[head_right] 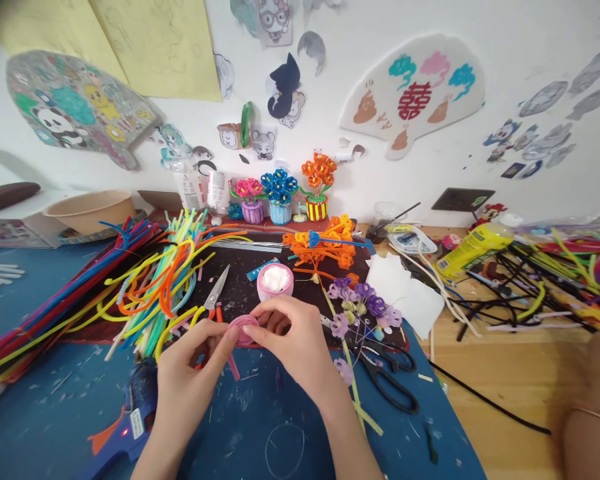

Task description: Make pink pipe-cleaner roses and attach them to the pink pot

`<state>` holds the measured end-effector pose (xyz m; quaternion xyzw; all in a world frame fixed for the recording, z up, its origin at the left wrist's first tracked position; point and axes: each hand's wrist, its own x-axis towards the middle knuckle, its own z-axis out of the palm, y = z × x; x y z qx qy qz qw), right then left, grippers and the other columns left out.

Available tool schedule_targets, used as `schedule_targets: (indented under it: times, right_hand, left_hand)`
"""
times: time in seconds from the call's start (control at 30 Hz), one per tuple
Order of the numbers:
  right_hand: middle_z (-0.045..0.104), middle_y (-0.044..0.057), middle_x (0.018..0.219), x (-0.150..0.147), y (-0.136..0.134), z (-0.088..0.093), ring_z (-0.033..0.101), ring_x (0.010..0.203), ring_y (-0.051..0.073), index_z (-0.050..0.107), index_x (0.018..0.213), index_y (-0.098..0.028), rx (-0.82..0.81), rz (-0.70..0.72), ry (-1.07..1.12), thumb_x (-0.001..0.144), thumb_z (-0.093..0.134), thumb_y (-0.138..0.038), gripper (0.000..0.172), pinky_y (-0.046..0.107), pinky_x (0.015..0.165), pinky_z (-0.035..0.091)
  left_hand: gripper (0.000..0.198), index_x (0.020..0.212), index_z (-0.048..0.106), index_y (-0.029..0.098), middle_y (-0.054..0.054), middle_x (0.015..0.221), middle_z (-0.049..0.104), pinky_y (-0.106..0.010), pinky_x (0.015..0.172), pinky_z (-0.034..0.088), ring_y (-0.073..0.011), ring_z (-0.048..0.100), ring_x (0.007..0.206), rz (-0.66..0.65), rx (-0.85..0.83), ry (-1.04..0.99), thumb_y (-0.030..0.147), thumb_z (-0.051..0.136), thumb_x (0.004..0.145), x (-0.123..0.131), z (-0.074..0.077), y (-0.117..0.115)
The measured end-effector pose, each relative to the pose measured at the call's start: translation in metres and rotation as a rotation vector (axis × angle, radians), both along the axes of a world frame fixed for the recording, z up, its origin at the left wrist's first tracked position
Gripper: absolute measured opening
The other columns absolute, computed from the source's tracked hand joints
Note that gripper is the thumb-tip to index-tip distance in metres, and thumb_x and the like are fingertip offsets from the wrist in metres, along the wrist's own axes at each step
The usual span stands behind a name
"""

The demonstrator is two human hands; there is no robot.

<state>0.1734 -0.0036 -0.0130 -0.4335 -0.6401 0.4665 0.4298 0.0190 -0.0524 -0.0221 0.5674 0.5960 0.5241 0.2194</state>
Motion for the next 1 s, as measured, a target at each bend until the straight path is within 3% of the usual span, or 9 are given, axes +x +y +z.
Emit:
schedule_targets:
  times: [0.1,0.2,0.33,0.5,0.7,1.0]
  right_hand:
    - [0.07,0.002,0.08,-0.003,-0.003,0.002,0.06,0.061,0.013,0.073,0.086,-0.02,0.255,-0.074,-0.097,0.085,0.074,-0.021,0.002,0.025,0.054,0.048]
    - [0.072,0.004,0.086,-0.004,-0.006,0.001,0.065,0.067,0.015,0.073,0.091,-0.02,0.49,-0.086,-0.193,0.092,0.066,-0.019,0.007,0.027,0.06,0.051]
    - [0.075,0.006,0.088,-0.006,-0.007,-0.005,0.069,0.075,0.017,0.074,0.094,-0.019,0.645,-0.09,-0.313,0.097,0.059,-0.017,0.015,0.03,0.07,0.054]
    - [0.076,0.007,0.083,-0.011,-0.008,-0.01,0.07,0.074,0.018,0.074,0.092,-0.017,0.834,-0.171,-0.41,0.098,0.056,-0.014,0.019,0.031,0.069,0.053]
    - [0.074,0.006,0.077,-0.015,-0.009,-0.008,0.066,0.064,0.016,0.07,0.084,-0.017,0.934,-0.226,-0.483,0.097,0.055,-0.01,0.02,0.031,0.06,0.046]
    - [0.07,0.005,0.072,-0.016,-0.01,-0.002,0.059,0.058,0.014,0.063,0.081,-0.018,0.914,-0.213,-0.522,0.096,0.054,-0.008,0.019,0.03,0.057,0.042]
  left_hand:
    - [0.017,0.07,0.067,0.021,0.006,0.055,0.049,-0.025,0.05,0.032,-0.0113,0.041,0.051,0.045,0.008,-0.028,0.028,0.067,0.085,0.001,0.002,-0.001]
    - [0.019,0.07,0.067,0.021,0.006,0.055,0.049,-0.026,0.051,0.032,-0.0115,0.041,0.051,0.062,0.012,-0.036,0.031,0.067,0.085,0.002,0.004,-0.001]
    - [0.021,0.071,0.067,0.021,0.005,0.056,0.05,-0.026,0.051,0.032,-0.0119,0.042,0.051,0.045,0.017,-0.05,0.034,0.065,0.088,0.003,0.006,-0.001]
    - [0.019,0.072,0.066,0.021,0.005,0.056,0.05,-0.025,0.051,0.033,-0.0112,0.041,0.05,0.025,0.037,-0.037,0.029,0.065,0.089,0.003,0.004,0.0]
    - [0.015,0.074,0.067,0.021,0.006,0.057,0.051,-0.024,0.049,0.033,-0.0105,0.042,0.05,0.005,0.059,-0.014,0.026,0.065,0.088,-0.001,0.0,0.0]
    - [0.016,0.073,0.066,0.021,0.006,0.056,0.052,-0.024,0.05,0.034,-0.0109,0.042,0.051,0.02,0.055,0.013,0.026,0.065,0.089,-0.002,0.002,-0.001]
